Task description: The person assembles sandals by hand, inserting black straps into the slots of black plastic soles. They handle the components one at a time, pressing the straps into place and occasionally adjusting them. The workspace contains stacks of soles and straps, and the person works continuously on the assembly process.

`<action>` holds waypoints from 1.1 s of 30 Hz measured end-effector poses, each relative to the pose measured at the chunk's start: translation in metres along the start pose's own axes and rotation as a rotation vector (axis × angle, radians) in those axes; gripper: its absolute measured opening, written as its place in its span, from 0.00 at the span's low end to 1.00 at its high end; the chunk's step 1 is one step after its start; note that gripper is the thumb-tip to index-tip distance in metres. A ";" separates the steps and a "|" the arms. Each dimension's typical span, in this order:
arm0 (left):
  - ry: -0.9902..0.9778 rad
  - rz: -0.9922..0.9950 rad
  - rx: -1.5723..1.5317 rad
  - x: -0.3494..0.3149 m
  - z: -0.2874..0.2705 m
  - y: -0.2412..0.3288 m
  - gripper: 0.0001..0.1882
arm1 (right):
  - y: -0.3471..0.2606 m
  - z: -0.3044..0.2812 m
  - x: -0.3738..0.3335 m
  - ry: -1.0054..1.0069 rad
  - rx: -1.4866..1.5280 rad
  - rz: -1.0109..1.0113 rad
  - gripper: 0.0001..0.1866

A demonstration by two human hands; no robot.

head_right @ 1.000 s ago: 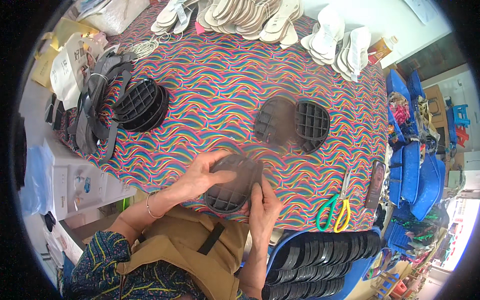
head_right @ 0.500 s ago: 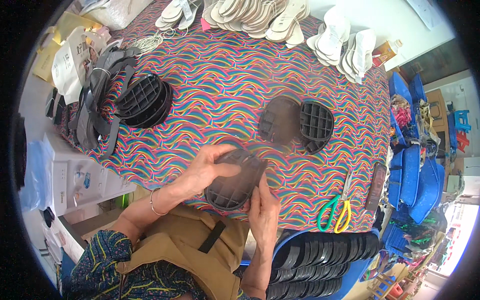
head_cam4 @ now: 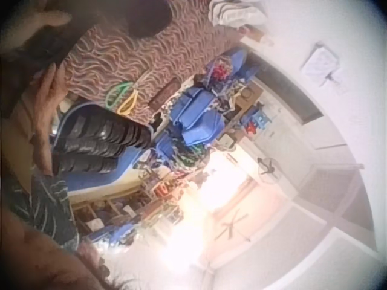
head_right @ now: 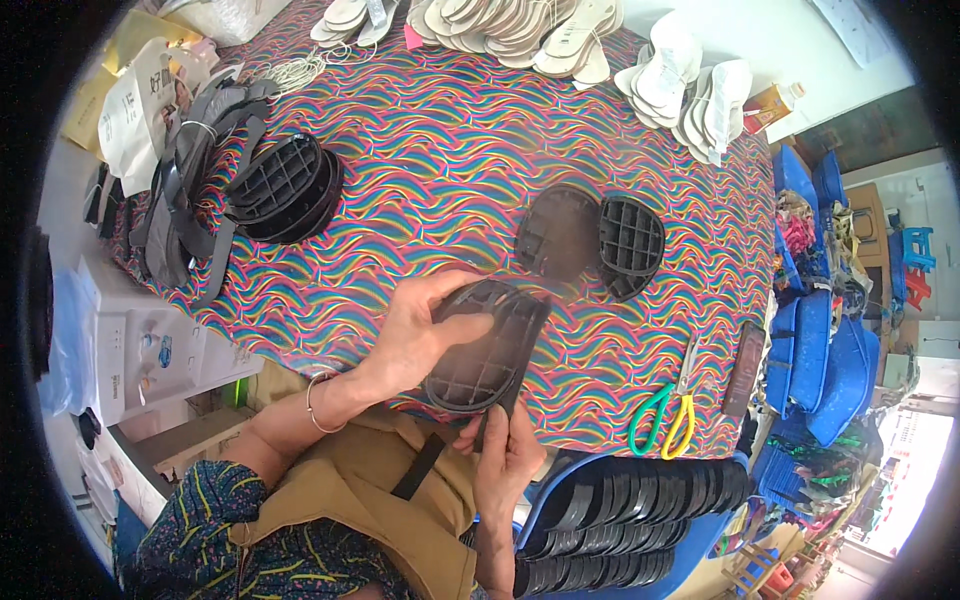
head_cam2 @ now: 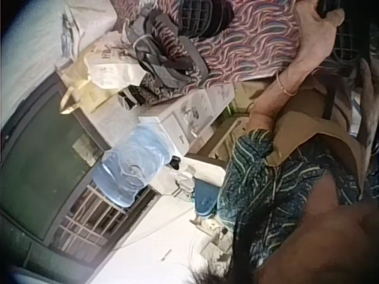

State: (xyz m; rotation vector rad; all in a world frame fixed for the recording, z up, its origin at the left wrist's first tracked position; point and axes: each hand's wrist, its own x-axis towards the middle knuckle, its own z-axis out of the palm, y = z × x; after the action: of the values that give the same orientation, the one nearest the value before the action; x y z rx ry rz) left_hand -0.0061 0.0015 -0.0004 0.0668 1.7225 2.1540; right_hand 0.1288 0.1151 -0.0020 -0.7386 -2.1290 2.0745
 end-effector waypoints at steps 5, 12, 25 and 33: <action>0.014 0.065 0.077 0.000 0.003 0.001 0.18 | -0.002 0.002 -0.005 0.013 -0.029 -0.021 0.11; 0.054 -0.006 -0.090 -0.005 0.010 0.005 0.18 | 0.003 0.003 -0.009 0.017 -0.115 -0.082 0.13; 0.224 0.192 -0.280 -0.041 0.044 -0.003 0.19 | -0.007 0.004 0.008 0.215 0.194 -0.038 0.12; -0.262 0.259 0.099 -0.061 -0.003 0.010 0.22 | -0.008 -0.051 0.027 0.051 -0.086 -0.112 0.15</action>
State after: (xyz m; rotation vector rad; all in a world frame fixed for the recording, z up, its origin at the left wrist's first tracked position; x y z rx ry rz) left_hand 0.0474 -0.0226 0.0202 0.6014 1.7406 2.1174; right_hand 0.1223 0.1732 0.0030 -0.6576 -2.1905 1.8997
